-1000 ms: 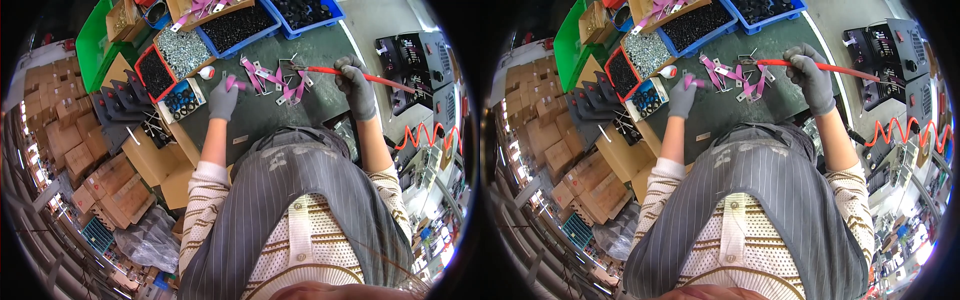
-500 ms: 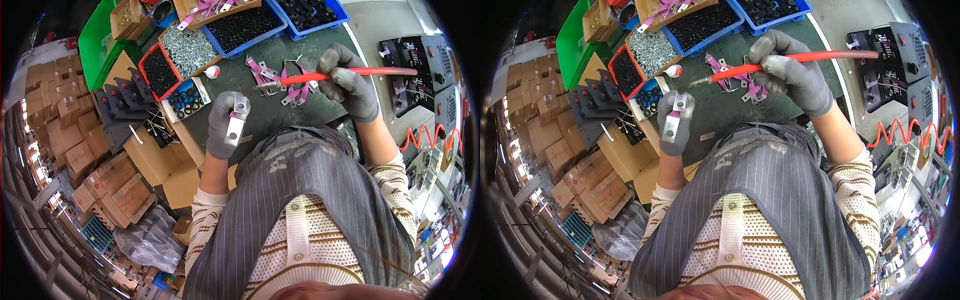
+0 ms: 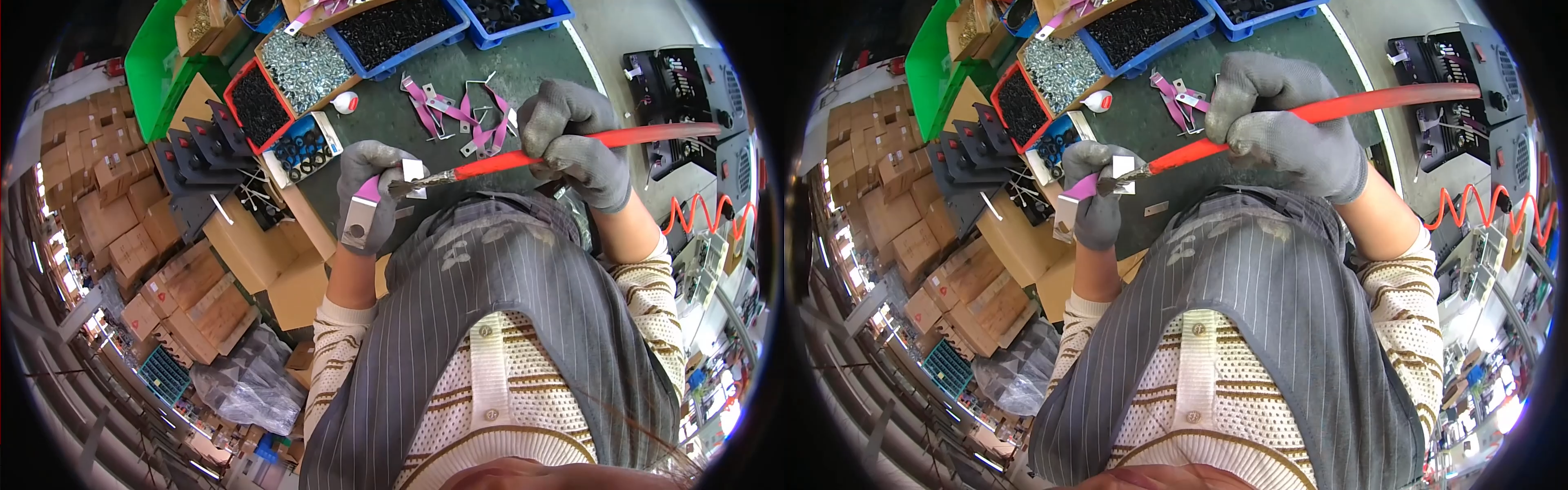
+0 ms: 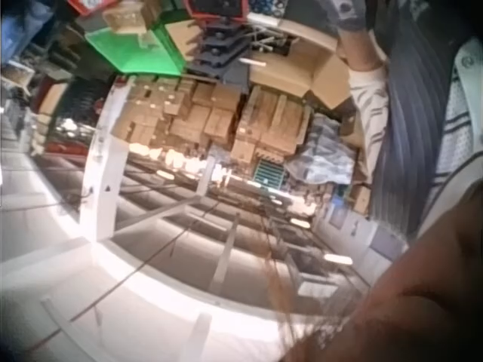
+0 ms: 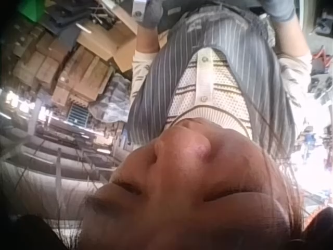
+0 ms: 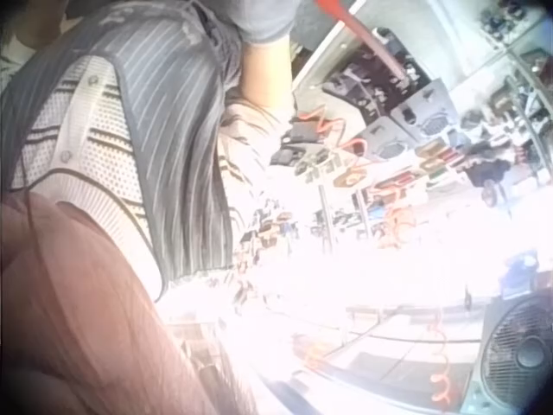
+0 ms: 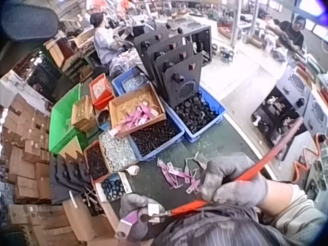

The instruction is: Assembling various components and panels onto an electronics enclosure/housing.

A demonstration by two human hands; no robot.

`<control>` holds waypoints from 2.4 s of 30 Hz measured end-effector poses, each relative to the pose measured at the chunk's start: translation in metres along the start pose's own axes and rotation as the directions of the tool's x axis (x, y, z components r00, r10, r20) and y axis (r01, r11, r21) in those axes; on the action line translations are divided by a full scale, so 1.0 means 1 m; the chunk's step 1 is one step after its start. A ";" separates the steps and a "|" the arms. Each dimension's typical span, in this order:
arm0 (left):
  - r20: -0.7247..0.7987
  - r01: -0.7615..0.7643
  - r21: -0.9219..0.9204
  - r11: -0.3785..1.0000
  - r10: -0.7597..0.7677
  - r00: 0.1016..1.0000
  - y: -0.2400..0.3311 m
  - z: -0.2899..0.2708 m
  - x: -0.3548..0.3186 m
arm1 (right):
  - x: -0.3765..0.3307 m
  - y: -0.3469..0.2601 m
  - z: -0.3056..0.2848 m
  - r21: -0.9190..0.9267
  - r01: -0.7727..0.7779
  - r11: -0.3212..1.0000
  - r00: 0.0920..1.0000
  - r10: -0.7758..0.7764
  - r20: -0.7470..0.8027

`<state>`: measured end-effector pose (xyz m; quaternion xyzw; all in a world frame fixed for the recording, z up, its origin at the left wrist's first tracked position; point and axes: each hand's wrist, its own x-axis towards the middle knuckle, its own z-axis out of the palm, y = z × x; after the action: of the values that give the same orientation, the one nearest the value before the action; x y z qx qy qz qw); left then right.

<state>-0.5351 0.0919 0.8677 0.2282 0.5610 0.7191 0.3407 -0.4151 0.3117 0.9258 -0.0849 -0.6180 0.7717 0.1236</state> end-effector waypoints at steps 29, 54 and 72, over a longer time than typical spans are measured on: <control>-0.305 0.225 0.257 0.940 -0.142 0.942 -0.021 -0.027 0.039 | -0.020 0.029 -0.038 0.083 -0.140 0.987 0.902 0.162 -0.400; -0.476 0.546 0.401 0.735 -0.342 0.810 -0.138 -0.042 0.071 | -0.027 0.089 -0.068 0.252 -0.237 0.938 0.828 0.330 -0.453; -0.096 0.143 0.065 0.988 -0.137 0.986 -0.021 0.004 -0.002 | 0.015 0.013 -0.019 0.114 -0.068 0.991 0.983 0.087 -0.161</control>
<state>-0.5260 0.0954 0.8484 0.1674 0.6160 0.6825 0.3561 -0.4249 0.3309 0.9090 -0.1662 -0.5592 0.7985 0.1489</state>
